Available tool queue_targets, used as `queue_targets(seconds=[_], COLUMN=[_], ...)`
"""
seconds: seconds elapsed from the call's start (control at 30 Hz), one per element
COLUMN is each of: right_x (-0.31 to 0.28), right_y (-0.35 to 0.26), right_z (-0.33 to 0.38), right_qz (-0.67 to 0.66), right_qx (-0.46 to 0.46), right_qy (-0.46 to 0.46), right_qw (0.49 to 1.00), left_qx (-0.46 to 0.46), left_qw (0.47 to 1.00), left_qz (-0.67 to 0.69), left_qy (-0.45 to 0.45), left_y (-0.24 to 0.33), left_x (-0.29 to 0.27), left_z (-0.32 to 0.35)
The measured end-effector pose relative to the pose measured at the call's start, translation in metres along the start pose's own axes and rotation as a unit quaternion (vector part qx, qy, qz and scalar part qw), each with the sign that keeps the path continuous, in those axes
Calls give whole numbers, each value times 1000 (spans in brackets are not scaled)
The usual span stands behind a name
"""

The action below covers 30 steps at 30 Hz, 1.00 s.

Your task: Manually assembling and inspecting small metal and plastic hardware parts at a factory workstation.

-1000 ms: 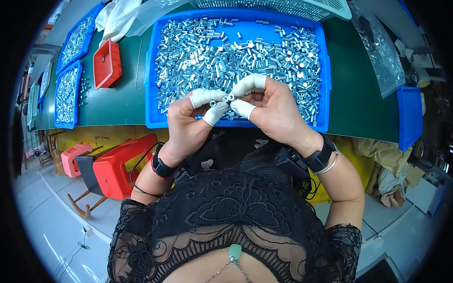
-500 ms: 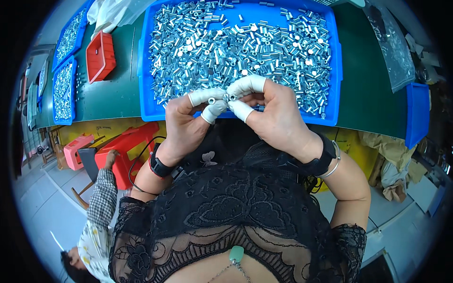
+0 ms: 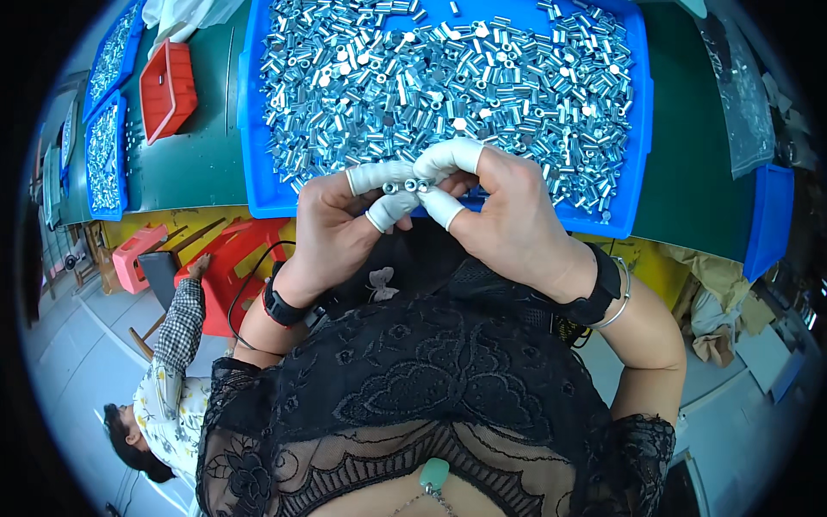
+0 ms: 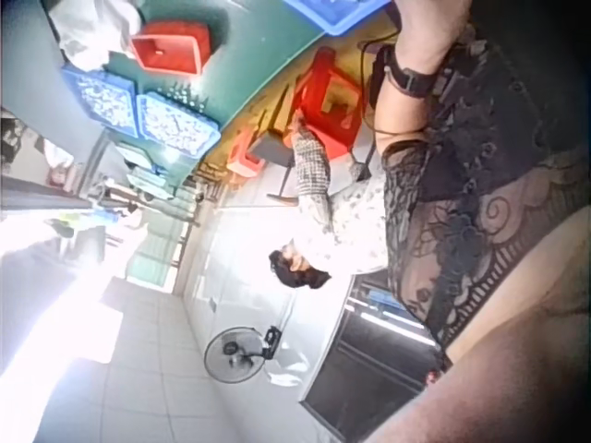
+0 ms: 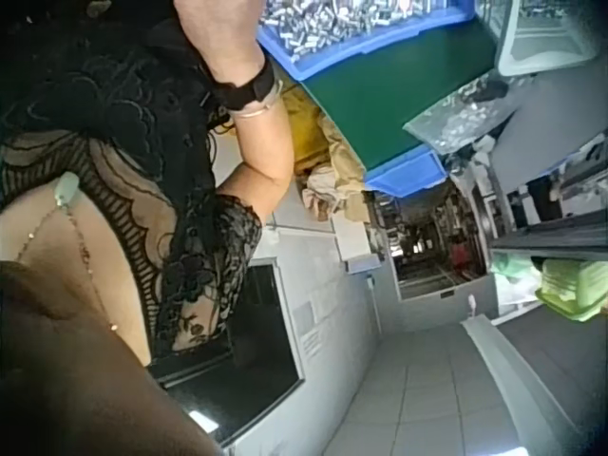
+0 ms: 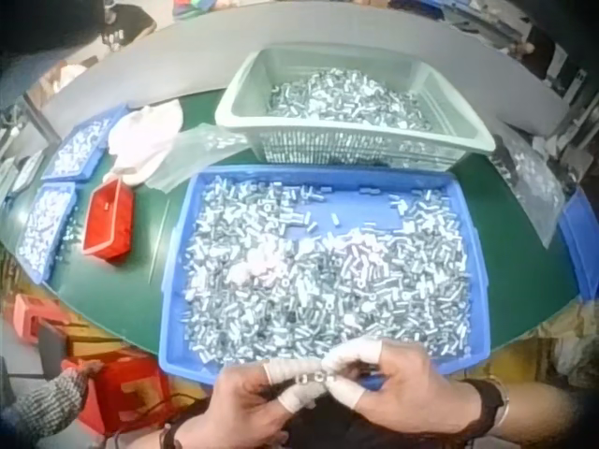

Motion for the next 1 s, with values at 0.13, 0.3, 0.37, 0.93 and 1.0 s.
queue_targets(seconds=[0.13, 0.3, 0.37, 0.93, 1.0], right_x=[-1, -5, -6, -6, -6], right_y=[1, 3, 4, 10, 10], right_z=[-4, -9, -11, -17, -17], right_qz=[-11, -5, 0, -6, -14], right_qx=[8, 13, 10, 24, 28], right_qy=[-17, -66, -76, -118, -116], right_qw=[1000, 998, 997, 993, 993], left_qx=[5, 115, 158, 285, 286], left_qw=[998, 975, 968, 935, 935], left_qz=[-59, -186, -187, -204, -205], left_qy=[26, 36, 50, 50, 49], left_y=[1, 8, 3, -7, -7], left_x=[-3, -10, -10, -19, -19], left_z=[-3, -4, -8, -21, -21])
Point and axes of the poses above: each hand's wrist, its own z-axis away from the middle knuckle, its own x-axis out of the palm, y = z × x, the point moved 1 cm from there along -z, towards the middle knuckle, and after that the axes turned 11 degrees about -x, right-handed, at the moved point
